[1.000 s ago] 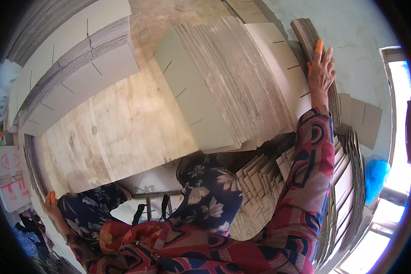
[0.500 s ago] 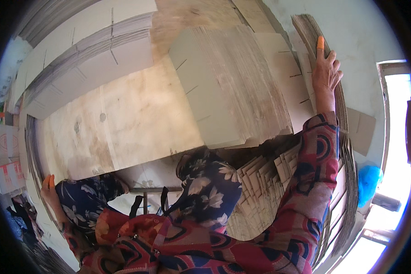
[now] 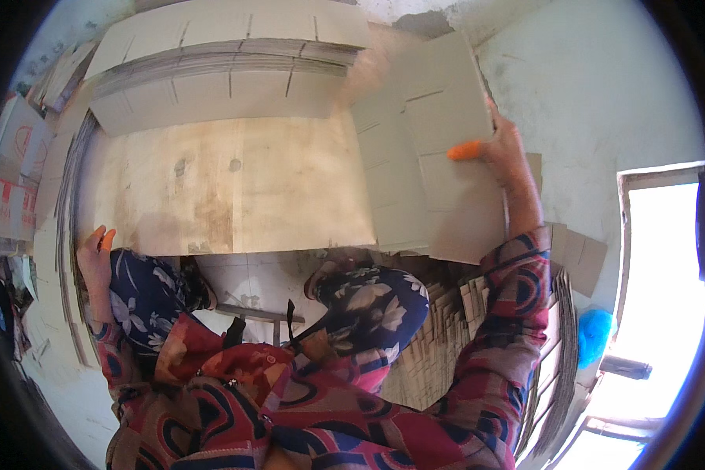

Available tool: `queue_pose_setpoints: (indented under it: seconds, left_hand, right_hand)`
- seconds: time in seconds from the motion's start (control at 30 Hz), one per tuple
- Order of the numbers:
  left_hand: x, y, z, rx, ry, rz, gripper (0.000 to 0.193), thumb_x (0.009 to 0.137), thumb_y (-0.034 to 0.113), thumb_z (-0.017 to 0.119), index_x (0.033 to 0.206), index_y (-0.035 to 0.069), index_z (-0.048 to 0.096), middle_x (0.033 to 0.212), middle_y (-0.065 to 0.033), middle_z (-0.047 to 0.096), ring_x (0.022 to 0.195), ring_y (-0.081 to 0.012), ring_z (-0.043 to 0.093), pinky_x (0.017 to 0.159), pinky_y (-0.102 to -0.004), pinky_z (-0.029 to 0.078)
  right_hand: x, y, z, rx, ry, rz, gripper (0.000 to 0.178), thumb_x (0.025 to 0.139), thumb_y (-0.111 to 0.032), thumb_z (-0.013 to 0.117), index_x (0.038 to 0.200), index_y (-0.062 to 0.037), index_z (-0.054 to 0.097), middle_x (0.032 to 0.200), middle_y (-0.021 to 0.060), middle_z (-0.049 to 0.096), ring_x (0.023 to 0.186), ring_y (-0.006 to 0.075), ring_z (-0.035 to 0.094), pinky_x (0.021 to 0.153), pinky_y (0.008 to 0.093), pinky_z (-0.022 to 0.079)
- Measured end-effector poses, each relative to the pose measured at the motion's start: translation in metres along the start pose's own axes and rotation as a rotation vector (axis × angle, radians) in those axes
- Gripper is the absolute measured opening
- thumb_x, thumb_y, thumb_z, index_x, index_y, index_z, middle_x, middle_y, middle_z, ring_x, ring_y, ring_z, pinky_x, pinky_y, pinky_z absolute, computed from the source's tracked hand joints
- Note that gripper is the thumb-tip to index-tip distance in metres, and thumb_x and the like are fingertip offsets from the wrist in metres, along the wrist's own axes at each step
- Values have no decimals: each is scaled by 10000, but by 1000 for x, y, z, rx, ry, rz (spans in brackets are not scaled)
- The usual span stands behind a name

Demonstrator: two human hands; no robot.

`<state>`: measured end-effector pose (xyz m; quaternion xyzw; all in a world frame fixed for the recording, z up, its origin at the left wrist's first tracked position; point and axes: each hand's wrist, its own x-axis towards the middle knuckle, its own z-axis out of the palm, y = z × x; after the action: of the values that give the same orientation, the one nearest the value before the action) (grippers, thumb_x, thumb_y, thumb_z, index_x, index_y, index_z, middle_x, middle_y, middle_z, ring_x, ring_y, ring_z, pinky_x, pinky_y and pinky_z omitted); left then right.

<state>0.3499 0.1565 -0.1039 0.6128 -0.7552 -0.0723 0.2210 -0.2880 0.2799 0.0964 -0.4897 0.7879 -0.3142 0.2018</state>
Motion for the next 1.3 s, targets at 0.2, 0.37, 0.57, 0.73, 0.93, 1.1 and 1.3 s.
queue_pose_setpoints:
  seconds: [0.2,0.37,0.57,0.73,0.93,1.1,1.3]
  left_hand:
    - [0,7,-3,-53,44,16,250,827,148,698,982,-47,673,827,-200,674,675,-272,643,606,-336,484]
    - [-4,2,-4,-103,75,-2,246,818,151,703,964,-45,675,850,-211,674,707,-293,656,632,-341,498]
    - [-4,2,-2,-123,98,4,234,820,146,704,958,-41,679,889,-209,679,734,-298,665,650,-343,504]
    - [-7,5,-8,-136,69,-57,229,818,140,704,971,-31,683,925,-204,683,785,-303,674,675,-343,511]
    - [-4,9,-6,-144,74,-57,228,819,135,698,977,-29,683,927,-206,683,802,-309,676,685,-341,513]
    - [-8,2,-9,-135,89,-15,211,821,112,684,965,-42,679,911,-213,681,784,-314,672,677,-342,511]
    - [-5,0,1,-140,109,27,189,816,69,670,971,-38,674,886,-216,676,752,-323,664,655,-348,504]
  right_hand:
    - [16,38,39,-104,-45,39,980,456,-148,838,1354,-15,469,981,147,691,894,208,656,788,312,494]
    - [29,22,43,-208,-189,-5,796,493,-138,800,1249,-26,574,991,171,686,916,265,661,818,336,486]
    - [57,55,59,-55,-144,83,558,585,-84,751,1126,-4,641,951,143,698,851,222,664,762,340,507]
    - [42,73,83,-37,-145,113,478,650,-79,755,1114,-23,654,896,93,706,781,167,652,702,325,527]
    - [32,110,127,-383,-22,196,770,603,-274,852,1267,-64,523,1155,121,595,1077,286,544,859,448,481]
    - [21,61,153,-700,6,371,958,584,-435,855,1375,-147,397,1340,123,457,1284,364,355,967,558,378]
    - [4,77,140,-590,209,114,916,617,-504,819,1313,-52,431,1285,147,512,1202,370,443,920,553,398]
